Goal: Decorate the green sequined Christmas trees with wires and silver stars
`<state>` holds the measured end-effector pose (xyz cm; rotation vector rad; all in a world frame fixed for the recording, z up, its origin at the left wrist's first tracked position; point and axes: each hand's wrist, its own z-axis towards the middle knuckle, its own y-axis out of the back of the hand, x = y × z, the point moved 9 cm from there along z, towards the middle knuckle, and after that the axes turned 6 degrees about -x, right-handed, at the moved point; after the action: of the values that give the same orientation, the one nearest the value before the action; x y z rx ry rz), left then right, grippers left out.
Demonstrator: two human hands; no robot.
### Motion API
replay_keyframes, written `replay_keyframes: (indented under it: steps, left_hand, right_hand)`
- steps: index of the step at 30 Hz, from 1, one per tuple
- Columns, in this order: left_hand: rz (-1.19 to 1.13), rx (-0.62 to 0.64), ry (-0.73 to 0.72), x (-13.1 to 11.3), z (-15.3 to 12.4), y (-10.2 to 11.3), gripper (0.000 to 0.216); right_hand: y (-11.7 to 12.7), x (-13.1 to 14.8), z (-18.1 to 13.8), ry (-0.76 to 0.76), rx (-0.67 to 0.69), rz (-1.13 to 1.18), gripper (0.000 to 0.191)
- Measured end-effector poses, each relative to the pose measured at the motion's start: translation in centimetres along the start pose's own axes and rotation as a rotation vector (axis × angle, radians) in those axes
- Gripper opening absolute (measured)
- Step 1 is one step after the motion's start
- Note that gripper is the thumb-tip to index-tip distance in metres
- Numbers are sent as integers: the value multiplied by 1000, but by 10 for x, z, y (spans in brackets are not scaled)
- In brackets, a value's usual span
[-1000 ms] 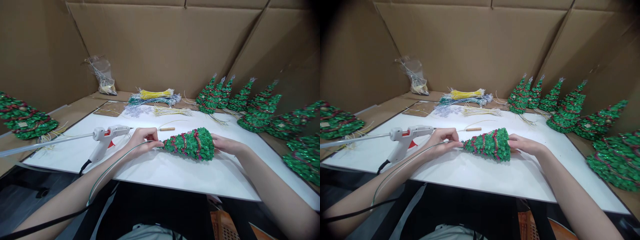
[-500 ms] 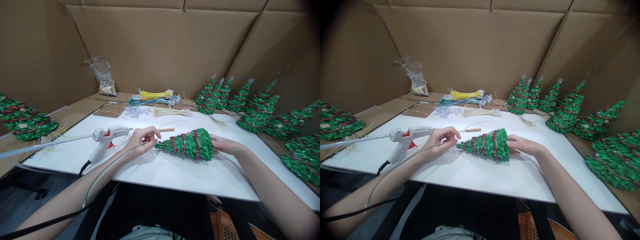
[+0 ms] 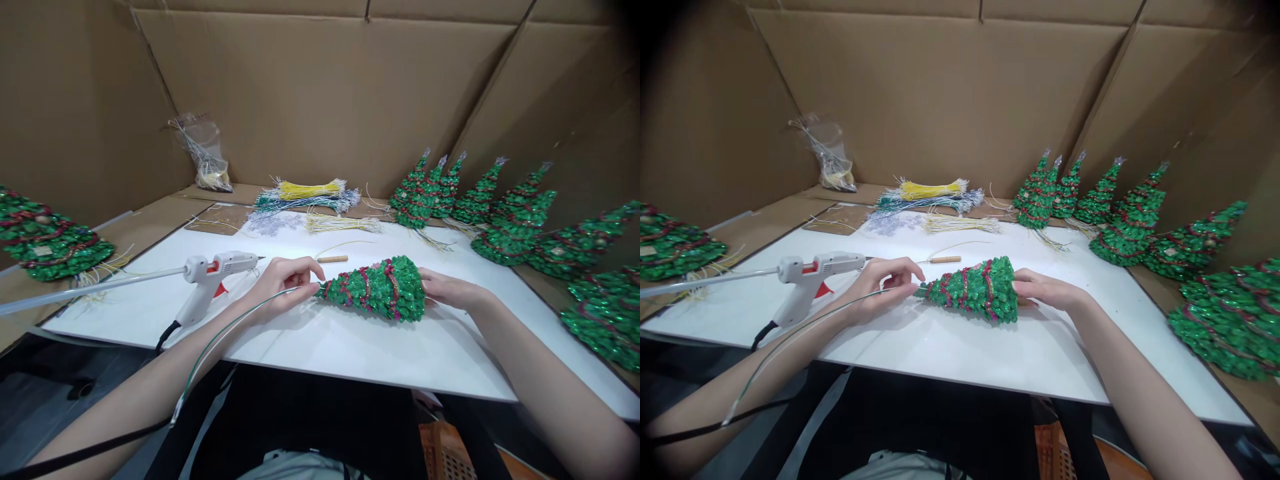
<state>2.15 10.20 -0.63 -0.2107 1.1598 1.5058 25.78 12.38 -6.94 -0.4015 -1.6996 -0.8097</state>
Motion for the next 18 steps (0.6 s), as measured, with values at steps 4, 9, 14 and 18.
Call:
replay_keyframes:
  steps: [4,9,14,18]
  left_hand:
    - [-33,-60,22,0,-1,6,16]
    - [-42,-71,38,1,0,3,15]
    - [-30,-24,29,3,1,-3,14]
    - [13,26,65,4,2,-7,13]
  right_hand:
    - [-1,1,0,-7,-7,9,60]
    - [0,1,-1,-15,-9,-5,62]
    - [4,-4,-1,-24,-24,-14,61]
    - [7,-7,-1,-30,-45,-21,64]
